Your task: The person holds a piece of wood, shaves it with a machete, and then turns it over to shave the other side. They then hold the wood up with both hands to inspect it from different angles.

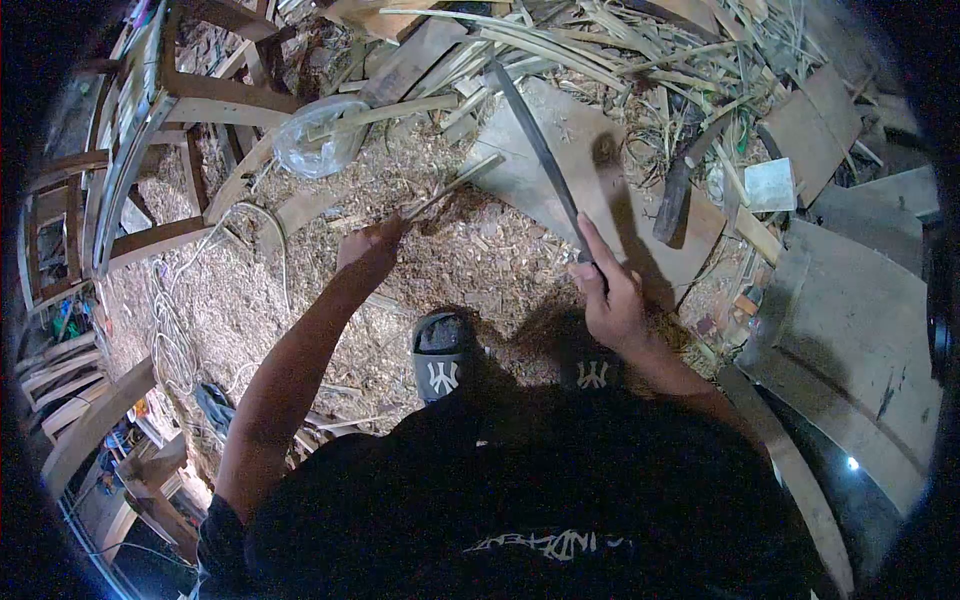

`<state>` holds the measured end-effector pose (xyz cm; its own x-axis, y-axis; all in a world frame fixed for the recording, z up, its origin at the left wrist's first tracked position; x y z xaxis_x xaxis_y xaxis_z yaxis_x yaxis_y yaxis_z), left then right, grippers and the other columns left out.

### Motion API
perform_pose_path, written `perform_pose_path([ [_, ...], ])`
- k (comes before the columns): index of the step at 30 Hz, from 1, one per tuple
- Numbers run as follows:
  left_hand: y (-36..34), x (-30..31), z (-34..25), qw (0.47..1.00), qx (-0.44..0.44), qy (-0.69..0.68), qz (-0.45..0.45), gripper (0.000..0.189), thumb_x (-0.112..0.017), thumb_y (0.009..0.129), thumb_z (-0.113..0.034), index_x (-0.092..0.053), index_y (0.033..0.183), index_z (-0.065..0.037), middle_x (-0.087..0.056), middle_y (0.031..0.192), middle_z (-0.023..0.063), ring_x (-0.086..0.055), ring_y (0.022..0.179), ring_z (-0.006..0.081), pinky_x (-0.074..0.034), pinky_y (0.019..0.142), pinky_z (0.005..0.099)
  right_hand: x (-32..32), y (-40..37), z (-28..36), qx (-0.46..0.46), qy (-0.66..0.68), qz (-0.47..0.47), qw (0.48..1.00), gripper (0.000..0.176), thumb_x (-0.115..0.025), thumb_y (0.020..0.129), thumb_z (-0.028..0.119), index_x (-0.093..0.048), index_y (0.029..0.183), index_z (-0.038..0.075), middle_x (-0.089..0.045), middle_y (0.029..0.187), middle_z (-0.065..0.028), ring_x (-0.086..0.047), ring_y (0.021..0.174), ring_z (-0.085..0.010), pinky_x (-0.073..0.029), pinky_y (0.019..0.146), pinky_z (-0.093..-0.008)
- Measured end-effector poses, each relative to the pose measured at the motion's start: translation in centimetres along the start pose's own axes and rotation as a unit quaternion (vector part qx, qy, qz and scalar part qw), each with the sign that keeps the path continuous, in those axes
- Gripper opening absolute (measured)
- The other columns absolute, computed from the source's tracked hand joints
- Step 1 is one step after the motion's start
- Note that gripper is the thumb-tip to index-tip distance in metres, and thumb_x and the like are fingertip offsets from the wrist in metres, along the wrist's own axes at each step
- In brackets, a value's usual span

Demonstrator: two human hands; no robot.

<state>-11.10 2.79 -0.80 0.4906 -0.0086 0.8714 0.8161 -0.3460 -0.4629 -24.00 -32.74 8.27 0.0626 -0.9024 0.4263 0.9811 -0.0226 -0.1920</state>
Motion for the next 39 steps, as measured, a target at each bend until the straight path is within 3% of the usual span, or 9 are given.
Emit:
perform_pose_path([
  [5,0.7,-1.0,1.2,0.998,-0.038,0.035,-0.023,0.024,-0.055,0.098,-0.032,-0.062,0.120,-0.029,-0.069,0.077,0.0182,-0.068,0.066,0.0416,-0.053,0.057,0.0559,-0.4,0.5,-1.4,-0.082,0.009,0.083,0.993,0.050,-0.051,0.102,0.016,-0.043,0.151,0.020,-0.060,0.122,-0.0314,-0.057,0.111,-0.0497,-0.051,0.094,-0.0484],
  [10,0.4,-0.8,1.1,0.993,-0.085,0.030,-0.082,0.026,-0.054,0.099,-0.035,-0.062,0.122,-0.026,-0.069,0.076,0.0178,-0.068,0.063,0.0398,-0.053,0.054,0.0544,0.4,0.5,0.5,0.015,0.018,-0.015,1.000,0.051,-0.050,0.101,0.014,-0.042,0.151,0.016,-0.060,0.130,-0.0262,-0.059,0.116,-0.0452,-0.051,0.096,-0.0460],
  [19,0.2,-0.3,0.5,1.000,-0.005,-0.005,0.006,0.027,-0.054,0.099,-0.031,-0.056,0.125,-0.026,-0.070,0.082,0.0178,-0.069,0.064,0.0386,-0.053,0.051,0.0539,-0.7,0.4,-0.1,-0.036,-0.013,0.049,0.998,0.049,-0.047,0.103,0.014,-0.043,0.152,0.018,-0.059,0.134,-0.0258,-0.061,0.119,-0.0417,-0.047,0.100,-0.0428],
  [21,0.4,-1.8,1.8,0.994,-0.078,0.037,-0.062,0.027,-0.054,0.098,-0.032,-0.056,0.125,-0.027,-0.070,0.083,0.0181,-0.069,0.067,0.0399,-0.053,0.054,0.0546,-0.2,0.3,0.1,0.013,0.031,0.021,0.999,0.052,-0.050,0.101,0.011,-0.042,0.151,0.020,-0.050,0.145,-0.0230,-0.052,0.128,-0.0426,-0.045,0.107,-0.0454],
  [27,0.4,-0.5,0.5,0.998,-0.045,0.011,-0.036,0.025,-0.055,0.098,-0.033,-0.058,0.122,-0.028,-0.071,0.087,0.0186,-0.070,0.071,0.0407,-0.055,0.060,0.0550,-0.8,0.4,-1.2,-0.077,-0.062,0.089,0.991,0.051,-0.051,0.103,0.019,-0.040,0.152,0.022,-0.060,0.126,-0.0294,-0.059,0.114,-0.0482,-0.050,0.097,-0.0497],
  [35,0.0,-0.1,0.0,0.995,-0.062,0.020,-0.082,0.019,-0.053,0.098,-0.028,-0.062,0.114,-0.026,-0.071,0.077,0.0146,-0.070,0.069,0.0383,-0.054,0.057,0.0531,-1.0,0.2,-1.3,0.058,-0.025,-0.010,0.998,0.051,-0.052,0.101,0.016,-0.042,0.151,0.021,-0.062,0.124,-0.0265,-0.063,0.106,-0.0477,-0.051,0.091,-0.0499],
  [36,-0.3,0.6,-0.4,0.999,-0.032,-0.009,-0.039,0.019,-0.054,0.097,-0.027,-0.063,0.114,-0.027,-0.071,0.078,0.0148,-0.070,0.068,0.0384,-0.054,0.057,0.0528,-0.9,0.5,-0.9,-0.094,-0.060,0.095,0.989,0.051,-0.052,0.101,0.015,-0.043,0.151,0.020,-0.060,0.129,-0.0250,-0.060,0.113,-0.0469,-0.050,0.097,-0.0487],
  [37,-0.3,1.1,-0.5,0.999,-0.004,-0.038,0.005,0.020,-0.054,0.097,-0.026,-0.064,0.114,-0.027,-0.071,0.079,0.0149,-0.070,0.068,0.0385,-0.054,0.057,0.0525,-0.7,0.5,-0.7,-0.093,-0.060,0.092,0.990,0.051,-0.052,0.101,0.015,-0.043,0.151,0.020,-0.060,0.129,-0.0250,-0.060,0.113,-0.0469,-0.050,0.097,-0.0487],
  [39,0.3,0.2,0.1,0.999,-0.036,0.013,-0.030,0.021,-0.055,0.096,-0.025,-0.064,0.115,-0.026,-0.071,0.080,0.0150,-0.070,0.068,0.0385,-0.055,0.057,0.0523,-0.3,0.7,-0.3,-0.053,-0.020,0.058,0.997,0.049,-0.051,0.102,0.014,-0.045,0.150,0.014,-0.065,0.112,-0.0302,-0.072,0.092,-0.0277,-0.052,0.085,-0.0392],
])
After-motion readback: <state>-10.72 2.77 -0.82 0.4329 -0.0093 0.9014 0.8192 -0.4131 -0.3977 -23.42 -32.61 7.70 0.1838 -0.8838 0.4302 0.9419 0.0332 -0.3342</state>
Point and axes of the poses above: each hand's wrist, its own y-axis towards the middle knuckle, its own x-axis out of the back of the hand, z = x × y, the point moved 2 cm from there along y, towards the middle knuckle
